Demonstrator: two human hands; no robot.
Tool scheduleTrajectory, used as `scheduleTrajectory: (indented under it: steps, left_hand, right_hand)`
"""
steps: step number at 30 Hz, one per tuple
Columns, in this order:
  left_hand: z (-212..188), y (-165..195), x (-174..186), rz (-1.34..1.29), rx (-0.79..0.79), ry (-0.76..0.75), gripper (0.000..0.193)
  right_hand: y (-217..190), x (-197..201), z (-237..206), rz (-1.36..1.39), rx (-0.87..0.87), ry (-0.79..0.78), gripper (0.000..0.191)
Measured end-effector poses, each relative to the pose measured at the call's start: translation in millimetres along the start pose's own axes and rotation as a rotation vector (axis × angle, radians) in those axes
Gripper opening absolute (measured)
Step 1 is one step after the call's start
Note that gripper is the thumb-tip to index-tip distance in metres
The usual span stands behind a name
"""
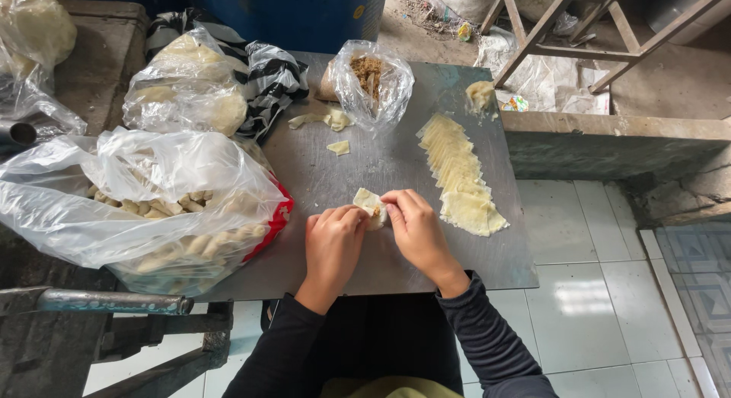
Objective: The person takes thin dough wrapper sheets one at a time, places a scoop of brown filling from a plastic-lined container onto each sheet, folds and rolls the wrapper around the filling by hand, and places the finished filled rolls into a large plastic bag beside the metal work table.
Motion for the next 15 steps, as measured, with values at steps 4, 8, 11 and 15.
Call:
scheduleTrajectory:
  steps: [4, 8, 11, 15]
  left_hand:
    - [-0.3, -2.2, 3.9, 0.032, -0.073, -0.076, 0.019]
    - [2.4, -7.8, 7.7, 0.044, -0.099, -0.135, 0.02]
    - [3.9, -12.7, 7.7, 0.037, -0.111, -0.151, 0.015]
    - [2.4, -14.7, 3.3, 0.044, -0.178, -0.084, 0.012]
  right_hand:
    - [-8.5, 0.0, -4.1, 0.008, 0.15, -0.004, 0.021]
    - [-10.1, -1.9, -4.1, -0.042, 0.192, -0.008, 0.035]
    - [-10.3, -2.9, -4.8, -0.071, 0.264, 0.014, 0.025]
    - [-9.2, -2.5, -6.2, -0.066, 0.269, 0.001, 0.024]
Point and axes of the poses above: each hand's wrist, its own z-axis towards the middle knuckle, its own x-axis out of the back of the hand, y = z × x, the point moved 1 cm from there along z, towards the middle knuckle, and after that the axes turned 13 degrees about -z, right-handed, at the moved point
